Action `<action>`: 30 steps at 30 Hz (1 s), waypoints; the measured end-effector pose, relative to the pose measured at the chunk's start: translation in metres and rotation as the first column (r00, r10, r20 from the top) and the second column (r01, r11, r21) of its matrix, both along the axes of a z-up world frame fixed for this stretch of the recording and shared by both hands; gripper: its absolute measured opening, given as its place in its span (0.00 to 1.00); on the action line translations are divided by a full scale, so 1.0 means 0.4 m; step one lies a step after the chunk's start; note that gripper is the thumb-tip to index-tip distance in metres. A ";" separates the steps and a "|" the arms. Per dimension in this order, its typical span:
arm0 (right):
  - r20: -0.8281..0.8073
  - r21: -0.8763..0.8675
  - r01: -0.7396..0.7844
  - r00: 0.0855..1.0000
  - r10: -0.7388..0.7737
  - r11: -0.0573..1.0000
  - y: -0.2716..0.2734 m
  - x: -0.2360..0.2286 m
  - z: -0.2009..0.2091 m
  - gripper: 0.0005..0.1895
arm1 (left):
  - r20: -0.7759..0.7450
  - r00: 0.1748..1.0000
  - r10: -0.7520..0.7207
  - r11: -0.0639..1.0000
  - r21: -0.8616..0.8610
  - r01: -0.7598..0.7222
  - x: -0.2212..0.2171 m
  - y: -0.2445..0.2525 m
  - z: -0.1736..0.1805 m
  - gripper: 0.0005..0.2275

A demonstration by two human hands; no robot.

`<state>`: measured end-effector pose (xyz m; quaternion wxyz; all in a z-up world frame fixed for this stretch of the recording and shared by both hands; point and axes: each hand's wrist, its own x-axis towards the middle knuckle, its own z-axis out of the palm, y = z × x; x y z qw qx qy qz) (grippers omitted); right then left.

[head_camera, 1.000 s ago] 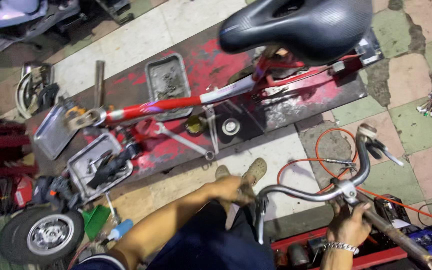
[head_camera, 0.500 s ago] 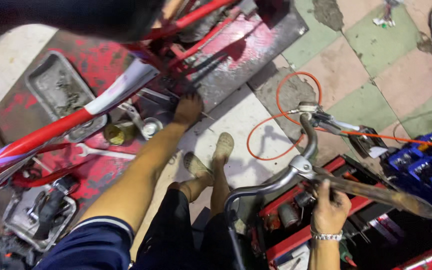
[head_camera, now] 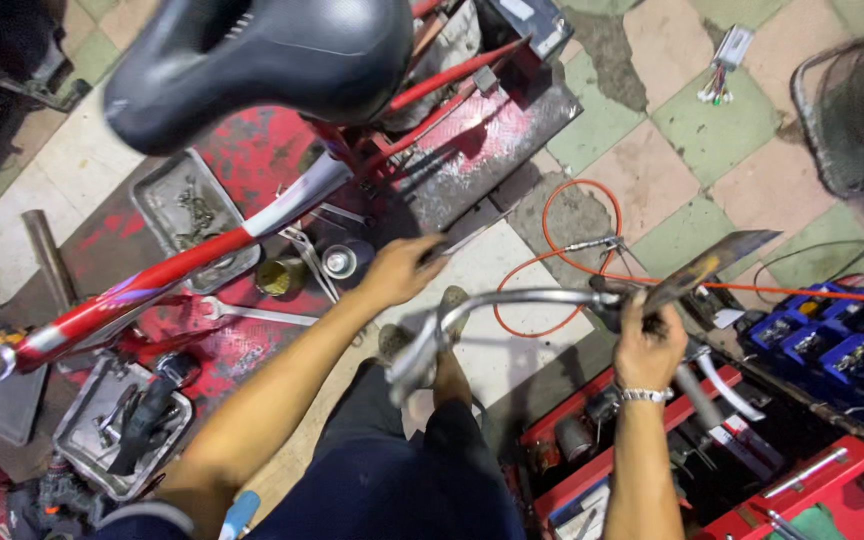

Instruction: The person works on the head tube and fork assembly of a bicycle frame using a large wrench and by hand, eventually fitting the handlebars into the stem.

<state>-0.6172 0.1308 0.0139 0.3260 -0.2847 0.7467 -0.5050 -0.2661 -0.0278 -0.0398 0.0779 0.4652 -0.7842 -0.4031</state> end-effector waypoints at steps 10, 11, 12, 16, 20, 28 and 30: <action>0.513 -0.043 0.302 0.825 -0.238 0.952 -0.160 0.034 0.115 0.27 | -0.087 0.935 0.343 0.693 0.695 -0.190 0.179 0.299 0.425 0.17; 0.534 0.024 0.317 0.798 -0.280 0.948 -0.171 0.047 0.120 0.28 | -0.148 0.938 0.314 0.767 0.621 -0.158 0.151 0.301 0.447 0.16; 0.565 0.031 0.331 0.772 -0.290 0.943 -0.183 0.058 0.121 0.28 | -0.206 0.939 0.277 0.833 0.539 -0.127 0.122 0.300 0.469 0.16; 0.644 0.077 0.396 0.681 -0.349 0.915 -0.220 0.088 0.099 0.25 | -0.231 0.923 0.309 0.813 0.568 -0.130 0.008 0.264 0.531 0.14; 0.625 0.123 0.414 0.674 -0.394 0.902 -0.234 0.160 0.083 0.25 | -0.218 0.940 0.264 0.867 0.480 -0.132 -0.013 0.248 0.534 0.14; 0.795 0.062 0.360 0.546 -0.264 0.931 -0.252 0.256 0.138 0.26 | -0.388 0.831 0.398 0.829 0.540 -0.145 0.028 0.242 0.405 0.06; 0.820 0.066 0.370 0.509 -0.262 0.927 -0.264 0.271 0.139 0.26 | -0.294 0.799 0.525 0.701 0.681 -0.210 0.033 0.247 0.394 0.04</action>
